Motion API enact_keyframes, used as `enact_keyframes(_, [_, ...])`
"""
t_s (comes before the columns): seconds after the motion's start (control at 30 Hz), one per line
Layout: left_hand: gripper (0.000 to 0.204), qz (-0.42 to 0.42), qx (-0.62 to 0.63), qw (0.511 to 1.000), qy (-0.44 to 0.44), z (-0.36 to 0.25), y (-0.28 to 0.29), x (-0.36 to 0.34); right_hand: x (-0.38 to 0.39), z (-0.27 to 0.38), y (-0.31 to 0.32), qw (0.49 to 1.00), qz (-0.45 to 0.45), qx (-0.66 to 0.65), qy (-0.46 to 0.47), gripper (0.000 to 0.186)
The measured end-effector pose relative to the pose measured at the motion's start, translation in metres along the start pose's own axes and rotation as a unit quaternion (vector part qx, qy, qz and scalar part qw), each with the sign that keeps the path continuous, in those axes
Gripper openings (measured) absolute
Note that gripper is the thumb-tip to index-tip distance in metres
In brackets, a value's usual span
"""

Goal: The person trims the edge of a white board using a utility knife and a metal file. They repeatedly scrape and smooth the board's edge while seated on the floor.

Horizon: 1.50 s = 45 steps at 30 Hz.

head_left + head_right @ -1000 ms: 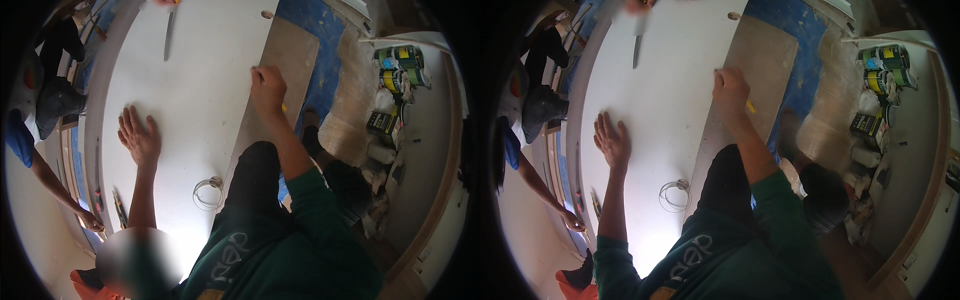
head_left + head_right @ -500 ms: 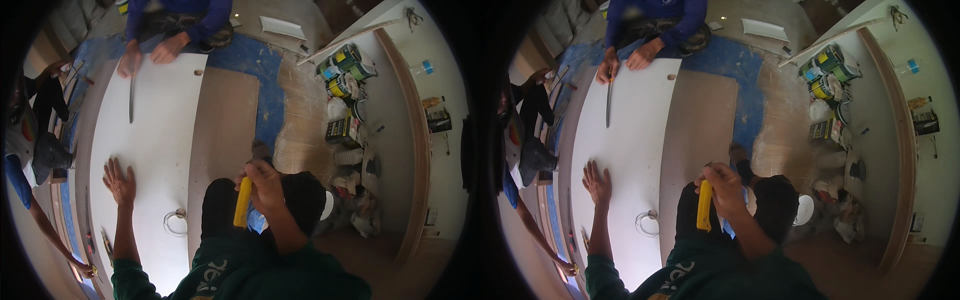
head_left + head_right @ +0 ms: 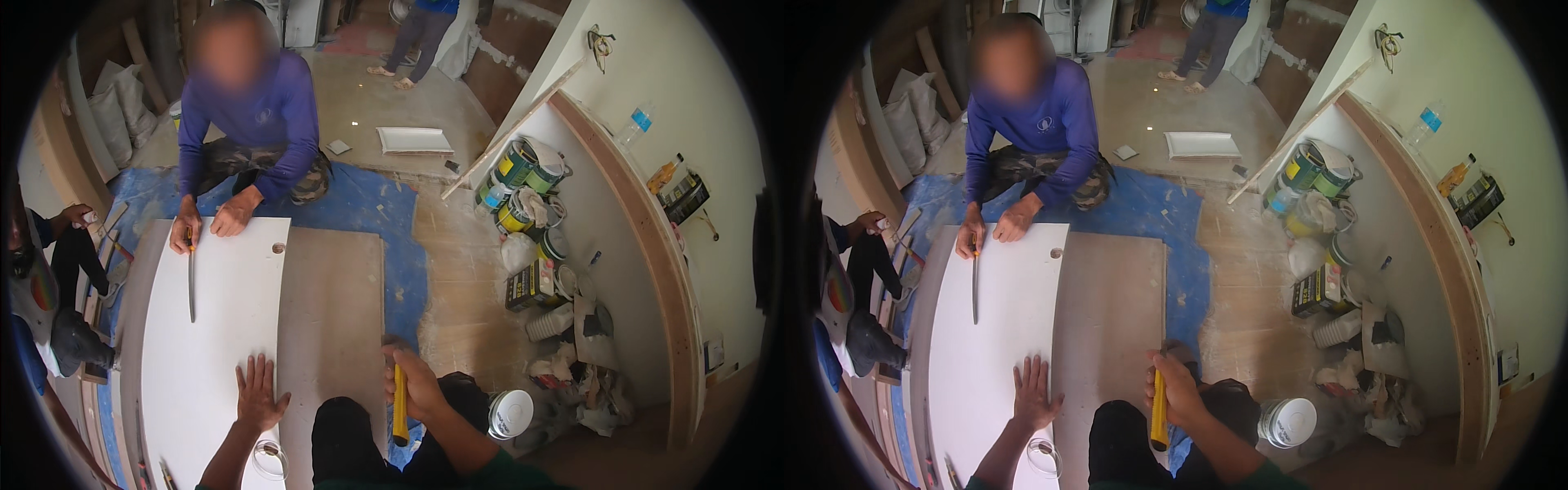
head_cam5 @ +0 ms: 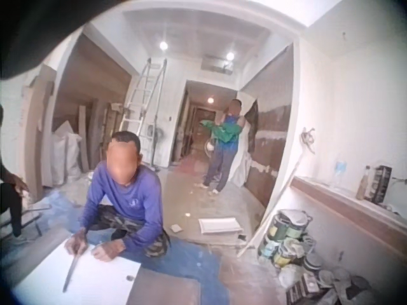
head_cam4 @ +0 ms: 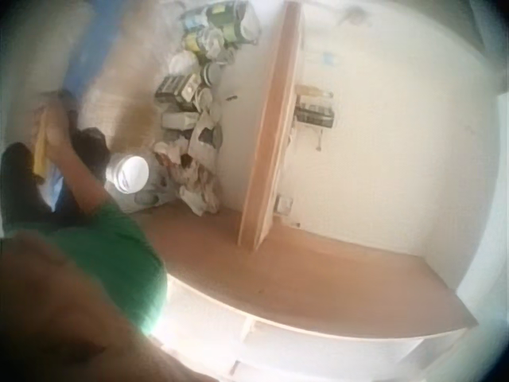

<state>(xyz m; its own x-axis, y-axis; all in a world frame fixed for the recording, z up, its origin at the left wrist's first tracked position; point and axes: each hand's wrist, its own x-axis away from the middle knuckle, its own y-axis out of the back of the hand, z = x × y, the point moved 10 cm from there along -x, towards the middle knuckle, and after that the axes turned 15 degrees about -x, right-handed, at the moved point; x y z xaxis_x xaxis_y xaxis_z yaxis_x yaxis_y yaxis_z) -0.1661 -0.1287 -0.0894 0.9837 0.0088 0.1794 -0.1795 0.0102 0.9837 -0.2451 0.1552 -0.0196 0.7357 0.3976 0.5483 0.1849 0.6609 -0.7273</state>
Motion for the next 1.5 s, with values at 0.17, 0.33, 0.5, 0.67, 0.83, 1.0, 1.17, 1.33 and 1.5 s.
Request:
enact_keyframes(0.17, [0.083, -0.052, -0.028, 0.998, 0.038, -0.019, 0.02, -0.133, 0.004, 0.001, 0.016, 0.994, 0.013, -0.104, -0.014, 0.034])
enact_keyframes(0.33, [0.069, -0.034, -0.073, 0.994, 0.076, -0.001, 0.031, -0.215, -0.004, 0.006, 0.018, 0.999, -0.015, -0.014, 0.027, 0.036])
enact_keyframes(0.5, [0.07, -0.02, -0.08, 0.995, 0.063, -0.01, 0.019, -0.194, -0.008, 0.009, 0.002, 0.997, 0.003, 0.02, 0.069, 0.036])
enact_keyframes(0.67, [0.074, -0.055, -0.051, 0.996, 0.046, -0.04, 0.001, -0.096, -0.008, -0.002, -0.014, 0.998, 0.054, 0.027, 0.019, 0.025])
enact_keyframes(0.83, [0.065, -0.049, 0.009, 0.996, 0.074, -0.053, 0.01, -0.005, -0.028, -0.019, -0.019, 0.983, 0.005, 0.166, 0.082, 0.016])
enact_keyframes(1.0, [0.057, -0.084, 0.017, 0.991, 0.103, -0.074, -0.013, 0.056, -0.026, -0.047, -0.055, 0.969, 0.06, 0.22, 0.1, 0.018])
enact_keyframes(1.17, [0.041, -0.044, 0.227, 0.97, 0.069, -0.094, -0.019, 0.105, -0.051, -0.115, -0.081, 0.947, 0.096, 0.308, 0.004, 0.025])
enact_keyframes(1.33, [0.032, -0.286, 0.232, 0.901, 0.23, -0.015, 0.055, 0.19, -0.115, -0.204, -0.124, 0.827, 0.191, 0.522, 0.082, 0.028])
enact_keyframes(1.5, [0.027, -0.288, 0.145, 0.794, 0.516, 0.096, 0.024, 0.29, -0.141, -0.292, -0.142, 0.853, 0.219, 0.473, -0.011, 0.035])
